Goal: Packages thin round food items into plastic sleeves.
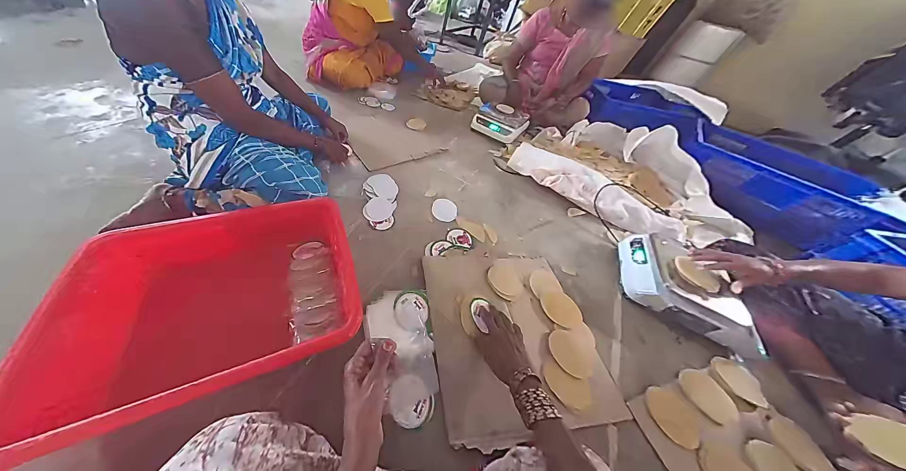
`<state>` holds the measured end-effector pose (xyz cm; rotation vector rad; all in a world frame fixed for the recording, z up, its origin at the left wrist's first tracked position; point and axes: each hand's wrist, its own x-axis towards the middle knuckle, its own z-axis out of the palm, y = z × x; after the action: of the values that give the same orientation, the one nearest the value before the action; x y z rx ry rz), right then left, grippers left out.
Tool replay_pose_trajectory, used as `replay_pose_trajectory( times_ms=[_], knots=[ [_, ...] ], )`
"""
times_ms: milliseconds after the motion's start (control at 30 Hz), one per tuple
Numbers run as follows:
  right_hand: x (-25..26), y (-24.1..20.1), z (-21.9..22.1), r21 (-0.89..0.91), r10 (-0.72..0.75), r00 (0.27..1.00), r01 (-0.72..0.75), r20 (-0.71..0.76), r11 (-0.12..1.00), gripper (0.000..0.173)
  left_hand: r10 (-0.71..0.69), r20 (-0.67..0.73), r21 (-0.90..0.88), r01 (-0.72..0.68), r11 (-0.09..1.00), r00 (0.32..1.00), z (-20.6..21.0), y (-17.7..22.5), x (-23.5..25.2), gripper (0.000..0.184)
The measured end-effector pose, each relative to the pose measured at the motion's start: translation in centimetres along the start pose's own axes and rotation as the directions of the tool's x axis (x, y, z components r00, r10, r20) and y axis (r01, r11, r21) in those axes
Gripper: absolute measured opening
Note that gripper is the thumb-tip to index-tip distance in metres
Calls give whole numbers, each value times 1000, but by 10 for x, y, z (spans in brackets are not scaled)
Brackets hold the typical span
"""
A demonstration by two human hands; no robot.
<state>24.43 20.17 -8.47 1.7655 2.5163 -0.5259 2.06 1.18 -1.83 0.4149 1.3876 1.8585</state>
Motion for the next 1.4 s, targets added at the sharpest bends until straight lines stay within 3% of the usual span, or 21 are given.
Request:
replay_pose_trajectory(
  times_ms=[67, 133, 200, 300, 533, 767, 933, 1167, 1300, 1400],
  knots=[
    [3, 2, -3, 150, 17, 985, 10, -172, 989, 49, -11, -15, -20, 11, 1000, 1000, 0, -1, 1, 15],
    [9, 3, -14, 266, 88, 974, -29, -210, 963, 52, 5, 1, -23, -5, 1000, 1000, 1, -3, 1, 16],
    [21, 5, -21, 276, 130, 987, -98, -98, 956, 61, 7, 25, -21, -6, 1000, 1000, 2, -5, 1, 17],
    [30, -8, -20, 107, 127, 989, -135, 71, 985, 74, 7, 39, -22, -6, 1000, 999, 1, -7, 2, 17],
    [21, -30, -30, -56, 208, 959, -200, 193, 978, 112, 30, 49, -2, -30, 1000, 998, -1, -10, 3, 16],
    [5, -35, -25, -83, 234, 943, -221, 238, 972, 112, 36, 18, 2, -36, 999, 999, 0, -9, 2, 14],
    [0, -38, -24, -31, 251, 933, -251, 257, 967, 121, 48, 33, 30, -49, 998, 998, -2, -11, 4, 14],
    [-7, -45, -20, -132, 251, 929, -222, 271, 966, 111, 24, 8, 56, -25, 998, 1000, -4, -9, 5, 13],
    [-29, -62, -38, 43, 208, 915, -237, 346, 971, 110, 29, 16, 62, -30, 998, 999, -4, -7, 5, 12],
    [-27, -39, -21, 175, 179, 919, -253, 352, 952, 82, 32, 32, 60, -34, 998, 999, -5, -9, 6, 14]
  ],
)
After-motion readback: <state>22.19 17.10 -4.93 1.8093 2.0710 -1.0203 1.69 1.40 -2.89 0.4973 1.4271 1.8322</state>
